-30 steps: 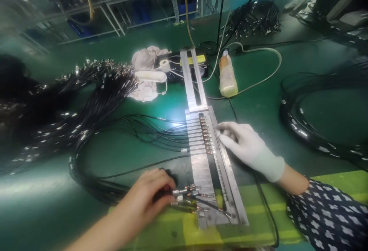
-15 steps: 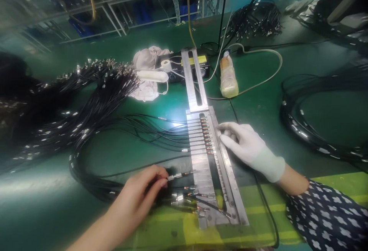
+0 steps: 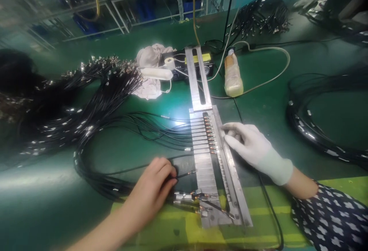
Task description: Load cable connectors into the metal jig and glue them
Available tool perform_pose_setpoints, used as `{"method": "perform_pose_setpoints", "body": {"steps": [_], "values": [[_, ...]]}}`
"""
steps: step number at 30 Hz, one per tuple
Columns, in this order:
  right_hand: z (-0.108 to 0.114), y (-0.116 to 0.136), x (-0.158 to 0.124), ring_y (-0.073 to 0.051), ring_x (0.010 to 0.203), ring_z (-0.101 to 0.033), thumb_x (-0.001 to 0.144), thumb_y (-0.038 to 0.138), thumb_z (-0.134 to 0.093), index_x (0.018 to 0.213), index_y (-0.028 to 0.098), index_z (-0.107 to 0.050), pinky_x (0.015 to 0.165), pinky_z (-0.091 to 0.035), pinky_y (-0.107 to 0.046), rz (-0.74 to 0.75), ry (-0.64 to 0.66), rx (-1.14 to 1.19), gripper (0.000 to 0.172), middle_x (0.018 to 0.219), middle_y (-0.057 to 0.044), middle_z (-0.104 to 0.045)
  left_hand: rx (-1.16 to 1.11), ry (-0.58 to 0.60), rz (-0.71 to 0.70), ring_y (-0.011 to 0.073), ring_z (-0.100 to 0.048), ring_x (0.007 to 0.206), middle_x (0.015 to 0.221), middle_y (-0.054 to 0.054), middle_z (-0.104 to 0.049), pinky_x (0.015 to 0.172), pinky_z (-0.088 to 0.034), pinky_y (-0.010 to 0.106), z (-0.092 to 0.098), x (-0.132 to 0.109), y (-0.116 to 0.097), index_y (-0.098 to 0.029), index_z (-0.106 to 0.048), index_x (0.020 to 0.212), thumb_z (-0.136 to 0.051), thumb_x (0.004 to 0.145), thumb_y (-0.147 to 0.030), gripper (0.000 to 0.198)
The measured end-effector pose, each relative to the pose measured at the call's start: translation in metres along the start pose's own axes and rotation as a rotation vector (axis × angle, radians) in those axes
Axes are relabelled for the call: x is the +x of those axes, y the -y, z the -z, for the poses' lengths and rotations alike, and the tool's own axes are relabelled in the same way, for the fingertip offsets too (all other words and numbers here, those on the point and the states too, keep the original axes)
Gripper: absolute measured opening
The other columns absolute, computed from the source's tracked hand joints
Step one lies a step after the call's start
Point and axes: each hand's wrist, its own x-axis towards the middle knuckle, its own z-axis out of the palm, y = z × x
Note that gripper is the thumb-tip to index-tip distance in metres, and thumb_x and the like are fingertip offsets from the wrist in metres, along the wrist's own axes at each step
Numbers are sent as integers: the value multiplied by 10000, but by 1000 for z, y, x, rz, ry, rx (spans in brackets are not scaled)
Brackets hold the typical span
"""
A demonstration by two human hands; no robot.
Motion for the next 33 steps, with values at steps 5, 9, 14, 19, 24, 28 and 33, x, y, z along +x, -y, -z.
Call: {"method": "perform_pose_setpoints", "body": {"steps": [5,9,14,19,24,28,33], "values": [[0,-2,-13,-240,845,-614,925,433,-497,1094,228,-675,786,-486,-390,9,-24,119,319,828,-36,-687,-78,-163,-73,149,-539,876,929,27,-569,773,-467,245,4,14,-9,-199,-541,985,-486,970,-115,101],[0,-1,-14,-234,813,-598,932,428,-514,1087,230,-676,792,-467,-400,28,-9,119,299,759,-15,-663,-141,-162,-189,127,-567,871,941,37,-577,776,-476,217,-5,37,-15,-185,-590,1051,-496,966,-81,163],[1,2,-10,-209,784,-617,942,344,-513,1089,221,-669,794,-463,-388,66,-7,118,247,781,-8,-688,-139,-92,-293,128,-594,806,912,50,-599,715,-497,215,-22,58,-14,-183,-616,1178,-454,981,-91,271],[3,1,-7,-197,761,-627,932,291,-513,1073,230,-667,788,-462,-378,87,10,83,217,783,-9,-700,-88,-56,-298,127,-605,813,938,54,-606,714,-499,208,-18,61,-10,-192,-624,1171,-438,968,-71,300],[1,-1,-6,-198,755,-621,928,277,-531,1102,245,-648,813,-452,-381,85,22,64,212,771,0,-685,-51,-57,-327,131,-608,853,988,62,-616,752,-502,211,-15,63,-14,-173,-601,1166,-448,951,-36,298],[-4,4,-9,-237,859,-618,864,298,-618,1126,230,-632,890,-439,-438,104,10,10,271,882,-33,-679,18,-54,-370,151,-595,904,1051,81,-610,788,-502,237,-20,60,-12,-160,-583,1188,-440,957,-46,296],[-13,10,-10,-300,994,-579,797,296,-640,1125,220,-619,931,-414,-497,112,-40,-83,337,991,-75,-634,236,-175,-323,203,-516,935,1039,79,-554,797,-414,335,-29,42,-5,-238,-570,1316,-425,963,-68,418]]}}
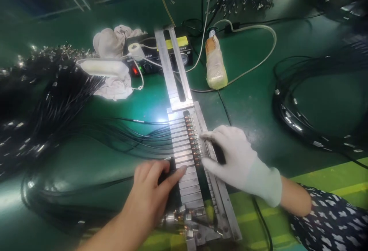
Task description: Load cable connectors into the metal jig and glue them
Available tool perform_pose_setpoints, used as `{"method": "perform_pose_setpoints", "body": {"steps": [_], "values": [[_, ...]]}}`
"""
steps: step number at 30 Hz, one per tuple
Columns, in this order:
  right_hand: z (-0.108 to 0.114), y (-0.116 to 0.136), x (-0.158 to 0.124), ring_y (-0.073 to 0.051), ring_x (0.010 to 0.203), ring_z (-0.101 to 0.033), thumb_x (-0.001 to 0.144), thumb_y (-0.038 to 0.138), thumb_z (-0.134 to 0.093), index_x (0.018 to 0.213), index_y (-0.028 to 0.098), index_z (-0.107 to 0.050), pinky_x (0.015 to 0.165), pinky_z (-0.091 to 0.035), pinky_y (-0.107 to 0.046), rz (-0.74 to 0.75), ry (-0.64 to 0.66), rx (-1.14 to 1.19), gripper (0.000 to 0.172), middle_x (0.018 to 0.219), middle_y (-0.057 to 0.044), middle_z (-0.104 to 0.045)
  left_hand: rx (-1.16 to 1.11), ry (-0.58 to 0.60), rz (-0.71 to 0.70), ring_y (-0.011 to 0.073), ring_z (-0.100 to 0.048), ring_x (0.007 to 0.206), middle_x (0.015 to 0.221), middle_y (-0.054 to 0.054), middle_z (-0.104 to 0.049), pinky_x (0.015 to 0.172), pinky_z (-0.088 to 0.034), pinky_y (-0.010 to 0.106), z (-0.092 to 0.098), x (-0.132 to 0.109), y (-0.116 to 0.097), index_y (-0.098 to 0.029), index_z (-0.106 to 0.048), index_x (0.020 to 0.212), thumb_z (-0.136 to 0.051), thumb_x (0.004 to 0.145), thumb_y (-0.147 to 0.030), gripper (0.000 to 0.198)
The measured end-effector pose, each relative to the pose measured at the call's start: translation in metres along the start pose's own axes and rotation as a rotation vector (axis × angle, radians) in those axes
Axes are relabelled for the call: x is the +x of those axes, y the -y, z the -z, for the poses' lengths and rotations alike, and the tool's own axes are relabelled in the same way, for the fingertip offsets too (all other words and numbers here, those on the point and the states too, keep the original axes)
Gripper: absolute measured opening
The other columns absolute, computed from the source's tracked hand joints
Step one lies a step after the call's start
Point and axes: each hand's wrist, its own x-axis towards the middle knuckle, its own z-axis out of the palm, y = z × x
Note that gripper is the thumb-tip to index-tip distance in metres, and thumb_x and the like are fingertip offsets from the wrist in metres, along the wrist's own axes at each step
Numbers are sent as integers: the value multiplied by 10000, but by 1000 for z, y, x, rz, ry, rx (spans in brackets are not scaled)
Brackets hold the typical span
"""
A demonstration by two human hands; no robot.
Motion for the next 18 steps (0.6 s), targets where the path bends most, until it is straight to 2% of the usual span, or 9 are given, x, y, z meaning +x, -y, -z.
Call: {"method": "perform_pose_setpoints", "body": {"steps": [2,4,7,9,12,14,18], "values": [[-2,1,0,-304,1015,-576,777,283,-646,1124,225,-613,944,-405,-501,-12,-13,-13,353,1000,-74,-627,11,35,-3,184,-474,810,937,62,-553,712,-376,312,-1,-4,0,-239,-541,1362,-401,958,-58,465],[-4,0,0,-305,1020,-577,765,276,-652,1123,226,-610,950,-401,-504,-5,-21,-21,364,997,-75,-625,-64,75,-12,178,-458,767,896,57,-553,676,-374,295,-1,-3,1,-215,-514,1384,-380,960,-60,471],[-4,-1,-1,-299,993,-584,776,281,-646,1132,217,-611,936,-412,-499,28,-24,-29,364,979,-78,-621,-215,122,32,177,-507,822,937,54,-574,728,-424,294,8,-1,2,-241,-498,1381,-384,975,-78,453],[-3,-3,-2,-296,991,-587,797,292,-638,1138,210,-614,935,-417,-492,52,-24,-39,351,973,-79,-622,-328,170,111,172,-546,882,979,46,-599,784,-461,289,18,-5,1,-256,-480,1373,-403,985,-103,424],[-3,-5,-3,-303,1022,-591,824,310,-629,1148,208,-610,949,-420,-487,91,-39,-52,341,986,-84,-632,-416,222,220,174,-587,919,993,35,-634,813,-498,268,32,-22,-4,-258,-529,1250,-463,989,-188,278],[-3,-6,-4,-302,1022,-596,831,314,-627,1157,206,-607,953,-422,-488,100,-43,-58,344,995,-87,-639,-404,264,233,192,-601,901,996,41,-649,792,-513,272,38,-35,-9,-259,-575,1143,-507,974,-248,183],[-4,-6,-4,-288,1009,-600,835,310,-628,1154,202,-617,953,-429,-487,83,-41,-61,336,1005,-84,-645,-375,322,285,213,-608,889,985,55,-652,794,-524,296,44,-49,-17,-258,-605,1075,-518,950,-252,153]]}}
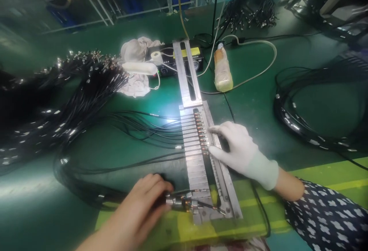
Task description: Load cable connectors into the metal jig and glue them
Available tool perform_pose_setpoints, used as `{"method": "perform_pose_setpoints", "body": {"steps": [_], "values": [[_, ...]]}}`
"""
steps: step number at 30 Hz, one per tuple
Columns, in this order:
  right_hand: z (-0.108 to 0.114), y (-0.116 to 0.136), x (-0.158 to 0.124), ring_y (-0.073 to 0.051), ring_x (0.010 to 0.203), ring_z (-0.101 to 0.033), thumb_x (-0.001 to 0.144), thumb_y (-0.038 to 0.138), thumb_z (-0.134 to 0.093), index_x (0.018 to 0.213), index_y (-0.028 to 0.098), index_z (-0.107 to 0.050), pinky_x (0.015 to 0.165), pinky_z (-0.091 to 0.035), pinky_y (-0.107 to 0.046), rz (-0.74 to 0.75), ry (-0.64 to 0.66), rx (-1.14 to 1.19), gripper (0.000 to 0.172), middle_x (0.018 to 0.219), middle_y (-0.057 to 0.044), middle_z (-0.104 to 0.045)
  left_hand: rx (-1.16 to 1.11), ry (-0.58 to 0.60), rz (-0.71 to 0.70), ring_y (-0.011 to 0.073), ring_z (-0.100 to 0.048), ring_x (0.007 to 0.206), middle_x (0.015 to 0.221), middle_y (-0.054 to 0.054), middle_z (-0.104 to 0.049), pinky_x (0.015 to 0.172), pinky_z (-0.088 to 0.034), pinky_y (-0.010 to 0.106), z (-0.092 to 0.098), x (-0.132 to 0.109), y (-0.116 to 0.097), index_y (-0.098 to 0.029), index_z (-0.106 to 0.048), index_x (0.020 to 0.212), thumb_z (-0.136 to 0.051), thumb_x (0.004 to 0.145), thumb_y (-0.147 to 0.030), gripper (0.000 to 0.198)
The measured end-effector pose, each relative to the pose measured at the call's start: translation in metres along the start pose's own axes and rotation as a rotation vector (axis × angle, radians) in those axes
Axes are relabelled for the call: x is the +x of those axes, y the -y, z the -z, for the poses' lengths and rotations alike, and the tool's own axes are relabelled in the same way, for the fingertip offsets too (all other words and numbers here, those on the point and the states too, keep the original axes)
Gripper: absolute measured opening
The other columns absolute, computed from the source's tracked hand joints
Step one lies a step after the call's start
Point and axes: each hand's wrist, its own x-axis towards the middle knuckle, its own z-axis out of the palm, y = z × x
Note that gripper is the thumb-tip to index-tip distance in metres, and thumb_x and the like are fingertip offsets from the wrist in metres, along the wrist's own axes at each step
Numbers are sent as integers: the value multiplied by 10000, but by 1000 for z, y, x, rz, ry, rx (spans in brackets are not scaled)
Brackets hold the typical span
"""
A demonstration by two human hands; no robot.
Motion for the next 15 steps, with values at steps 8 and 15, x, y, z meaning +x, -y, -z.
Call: {"method": "perform_pose_setpoints", "body": {"steps": [8,15], "values": [[1,0,0,-289,1015,-598,853,313,-626,1170,221,-623,957,-435,-490,-17,22,21,330,1012,-79,-644,-149,26,150,150,-600,692,777,-8,-619,610,-489,203,12,-3,3,-215,-619,868,-703,839,-384,191],[1,-2,0,-292,999,-605,862,315,-615,1161,221,-613,952,-436,-492,15,-1,19,314,1003,-82,-650,-242,14,152,146,-596,744,793,19,-596,680,-503,206,18,1,5,-206,-599,850,-441,1008,-399,296]]}}
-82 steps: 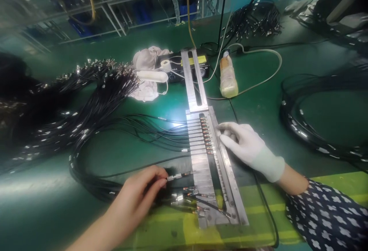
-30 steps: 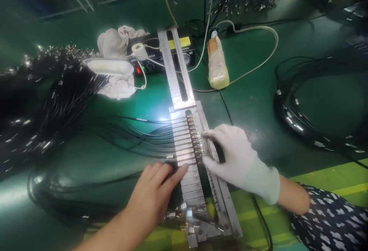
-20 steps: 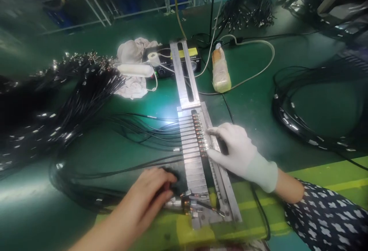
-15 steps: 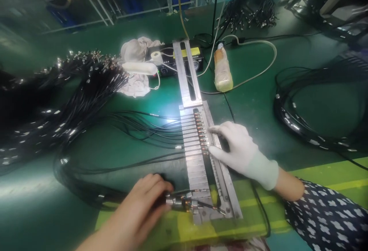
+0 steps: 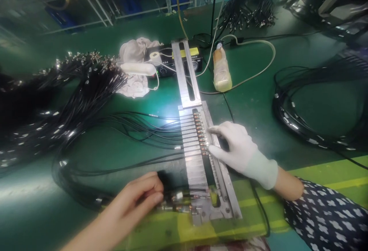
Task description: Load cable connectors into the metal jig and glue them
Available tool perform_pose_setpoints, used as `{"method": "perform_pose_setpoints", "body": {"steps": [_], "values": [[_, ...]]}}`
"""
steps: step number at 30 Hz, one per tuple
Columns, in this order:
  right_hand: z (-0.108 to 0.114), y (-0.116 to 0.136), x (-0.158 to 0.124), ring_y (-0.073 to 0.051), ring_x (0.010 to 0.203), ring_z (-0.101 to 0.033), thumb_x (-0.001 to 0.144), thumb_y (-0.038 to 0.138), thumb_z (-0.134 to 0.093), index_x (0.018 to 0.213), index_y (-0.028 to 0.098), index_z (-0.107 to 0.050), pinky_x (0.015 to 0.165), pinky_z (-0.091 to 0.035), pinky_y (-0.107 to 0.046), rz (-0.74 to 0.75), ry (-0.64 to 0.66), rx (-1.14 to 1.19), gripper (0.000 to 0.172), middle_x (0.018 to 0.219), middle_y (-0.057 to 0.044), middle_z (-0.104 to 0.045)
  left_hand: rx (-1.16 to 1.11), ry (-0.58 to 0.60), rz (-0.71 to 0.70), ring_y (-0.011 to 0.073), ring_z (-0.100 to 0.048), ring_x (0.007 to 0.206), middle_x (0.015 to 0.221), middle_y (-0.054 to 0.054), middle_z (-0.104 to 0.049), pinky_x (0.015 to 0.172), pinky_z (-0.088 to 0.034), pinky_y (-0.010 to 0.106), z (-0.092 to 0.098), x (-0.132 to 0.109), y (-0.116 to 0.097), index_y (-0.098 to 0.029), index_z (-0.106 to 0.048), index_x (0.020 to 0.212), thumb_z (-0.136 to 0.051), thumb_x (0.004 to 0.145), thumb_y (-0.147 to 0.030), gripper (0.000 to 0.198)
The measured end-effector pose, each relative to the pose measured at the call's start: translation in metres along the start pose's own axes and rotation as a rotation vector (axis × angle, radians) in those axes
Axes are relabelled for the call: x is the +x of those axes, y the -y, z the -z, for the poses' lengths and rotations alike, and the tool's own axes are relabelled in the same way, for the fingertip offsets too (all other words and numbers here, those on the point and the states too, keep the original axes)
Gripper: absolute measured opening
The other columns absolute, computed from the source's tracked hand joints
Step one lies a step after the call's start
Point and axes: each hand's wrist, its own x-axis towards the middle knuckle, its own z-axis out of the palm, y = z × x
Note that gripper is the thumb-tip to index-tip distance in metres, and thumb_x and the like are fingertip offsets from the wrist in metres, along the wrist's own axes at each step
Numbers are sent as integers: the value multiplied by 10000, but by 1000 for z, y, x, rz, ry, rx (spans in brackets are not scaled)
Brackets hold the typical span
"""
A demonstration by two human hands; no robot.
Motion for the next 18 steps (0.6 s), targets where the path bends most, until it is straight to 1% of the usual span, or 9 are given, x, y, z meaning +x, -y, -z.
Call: {"method": "perform_pose_setpoints", "body": {"steps": [1,3,6,8,10,13,15,18], "values": [[0,0,0,-292,1000,-607,864,315,-613,1161,220,-612,952,-436,-492,4,1,0,312,1006,-83,-651,15,-16,-23,141,-585,732,775,16,-580,668,-494,201,-1,4,-1,-206,-588,828,-421,1018,-355,294],[0,0,0,-293,1003,-608,865,314,-611,1160,215,-613,953,-437,-489,4,7,0,312,1005,-85,-651,91,-102,-83,145,-577,743,790,20,-576,668,-489,209,-5,12,-3,-207,-592,838,-431,1015,-302,257],[1,0,1,-288,991,-609,863,315,-610,1149,202,-622,946,-440,-481,-2,6,3,308,990,-83,-649,304,-238,-172,168,-597,809,901,45,-606,722,-509,250,-17,25,-4,-203,-615,989,-474,993,-252,150],[1,1,2,-285,985,-607,862,312,-611,1144,201,-626,941,-440,-477,-8,2,8,304,984,-81,-648,416,-284,-233,190,-615,880,988,68,-625,786,-526,289,-27,33,-6,-192,-588,1106,-487,981,-220,163],[2,2,2,-283,988,-602,860,308,-617,1142,201,-628,941,-438,-476,-19,6,13,302,990,-80,-647,460,-292,-286,199,-621,921,1031,79,-634,825,-533,309,-36,41,-7,-182,-557,1158,-482,976,-183,197],[3,4,2,-285,1016,-590,857,303,-630,1145,196,-629,958,-424,-481,-47,30,28,307,1026,-81,-645,445,-288,-360,172,-621,880,998,69,-633,793,-533,270,-41,48,-8,-178,-558,1150,-476,972,-131,201],[3,4,2,-286,1028,-585,857,296,-634,1145,197,-628,972,-413,-483,-60,45,39,305,1036,-80,-645,423,-289,-410,152,-619,856,972,59,-627,768,-524,236,-37,50,-7,-181,-570,1159,-473,969,-100,228],[3,4,3,-280,1018,-586,856,286,-639,1139,202,-629,974,-408,-481,-60,41,53,295,1010,-74,-646,424,-259,-463,134,-621,852,987,57,-626,759,-520,211,-24,52,-5,-198,-579,1220,-447,965,-69,314]]}}
